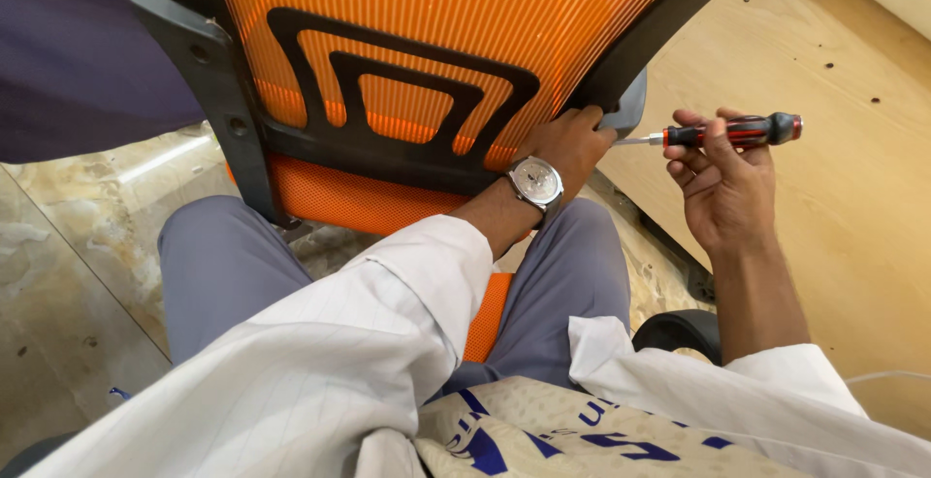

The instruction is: The person uses a screwdriver to tighten screws on the back of an orange office chair. The person holds the chair steady with one hand while turning the screwdriver with the other.

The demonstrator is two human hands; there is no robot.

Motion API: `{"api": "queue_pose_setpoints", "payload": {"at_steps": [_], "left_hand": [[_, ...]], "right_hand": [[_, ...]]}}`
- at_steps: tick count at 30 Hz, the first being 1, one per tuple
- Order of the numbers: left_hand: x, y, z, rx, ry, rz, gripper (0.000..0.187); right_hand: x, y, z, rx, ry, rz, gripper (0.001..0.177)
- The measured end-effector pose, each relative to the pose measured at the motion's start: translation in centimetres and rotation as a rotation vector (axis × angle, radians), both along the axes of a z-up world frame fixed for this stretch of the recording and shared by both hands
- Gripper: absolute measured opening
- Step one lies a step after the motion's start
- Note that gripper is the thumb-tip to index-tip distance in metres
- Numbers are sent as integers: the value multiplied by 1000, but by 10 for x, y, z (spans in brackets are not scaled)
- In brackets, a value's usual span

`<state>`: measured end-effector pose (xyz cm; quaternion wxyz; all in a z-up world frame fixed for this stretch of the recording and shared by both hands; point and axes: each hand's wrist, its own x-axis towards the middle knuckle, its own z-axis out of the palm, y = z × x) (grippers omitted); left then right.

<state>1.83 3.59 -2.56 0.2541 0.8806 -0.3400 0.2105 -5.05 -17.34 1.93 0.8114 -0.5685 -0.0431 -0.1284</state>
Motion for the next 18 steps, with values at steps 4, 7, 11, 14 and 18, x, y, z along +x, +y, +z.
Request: {"api": "queue_pose_setpoints", "payload": {"at_steps": [4, 7, 11, 14, 18], "left_hand": [[-8, 11, -7, -50, -16, 33, 18], [-18, 19, -15, -59, -65, 36, 18], [-28, 34, -27, 17, -100, 12, 15], [-27, 34, -35, 49, -82, 5, 18], [-24, 34, -42, 16, -130, 11, 20]], "right_hand": [[-18, -1, 3, -76, -33, 87, 20], [-32, 3, 0, -157, -33, 63, 20], [-45, 16, -6, -218, -9, 19, 24], [-49, 24, -12, -250, 43, 57, 24], [-47, 30, -17, -274, 61, 101, 23]]}}
